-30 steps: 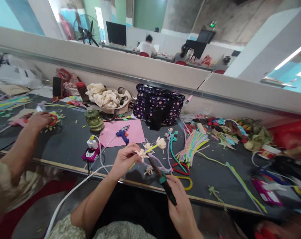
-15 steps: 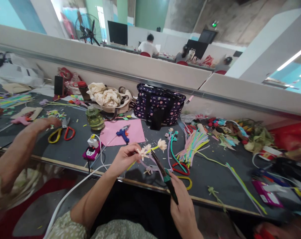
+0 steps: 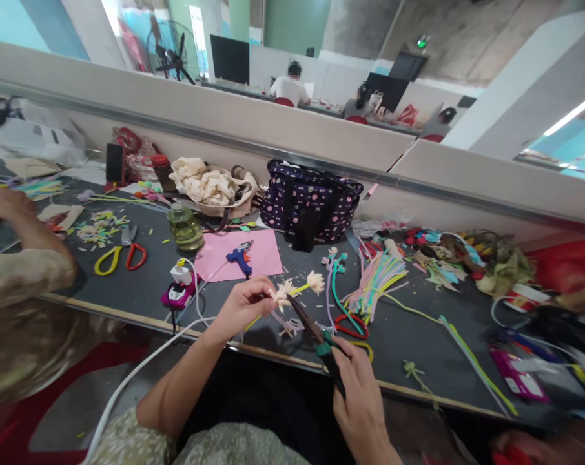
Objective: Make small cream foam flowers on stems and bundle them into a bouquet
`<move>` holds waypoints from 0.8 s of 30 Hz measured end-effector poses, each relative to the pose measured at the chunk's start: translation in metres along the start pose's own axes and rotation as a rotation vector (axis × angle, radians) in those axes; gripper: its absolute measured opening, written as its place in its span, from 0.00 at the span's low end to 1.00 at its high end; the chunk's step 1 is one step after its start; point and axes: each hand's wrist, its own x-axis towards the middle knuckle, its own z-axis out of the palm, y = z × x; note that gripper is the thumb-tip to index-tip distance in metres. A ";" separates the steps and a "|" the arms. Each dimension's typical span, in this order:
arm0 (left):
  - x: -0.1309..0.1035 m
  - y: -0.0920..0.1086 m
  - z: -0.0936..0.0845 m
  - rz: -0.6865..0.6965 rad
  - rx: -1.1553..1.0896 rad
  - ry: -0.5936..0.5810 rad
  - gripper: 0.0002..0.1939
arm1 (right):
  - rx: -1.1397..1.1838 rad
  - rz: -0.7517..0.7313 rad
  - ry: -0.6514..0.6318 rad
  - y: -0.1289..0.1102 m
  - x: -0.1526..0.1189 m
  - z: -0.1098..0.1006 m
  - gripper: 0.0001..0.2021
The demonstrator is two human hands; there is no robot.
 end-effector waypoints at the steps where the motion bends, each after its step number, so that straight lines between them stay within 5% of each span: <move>1: 0.000 0.000 -0.001 -0.007 0.001 -0.005 0.06 | -0.040 -0.019 0.012 0.001 0.000 -0.001 0.22; 8: -0.001 0.003 -0.006 -0.167 -0.010 -0.050 0.10 | -0.373 -0.152 0.046 0.020 0.004 -0.012 0.18; 16: 0.004 0.004 -0.005 -0.108 0.042 -0.086 0.12 | 0.098 0.097 -0.080 0.020 -0.006 -0.003 0.30; 24: 0.005 0.006 -0.004 -0.130 0.034 -0.124 0.12 | 0.135 0.111 -0.103 0.019 -0.002 -0.010 0.25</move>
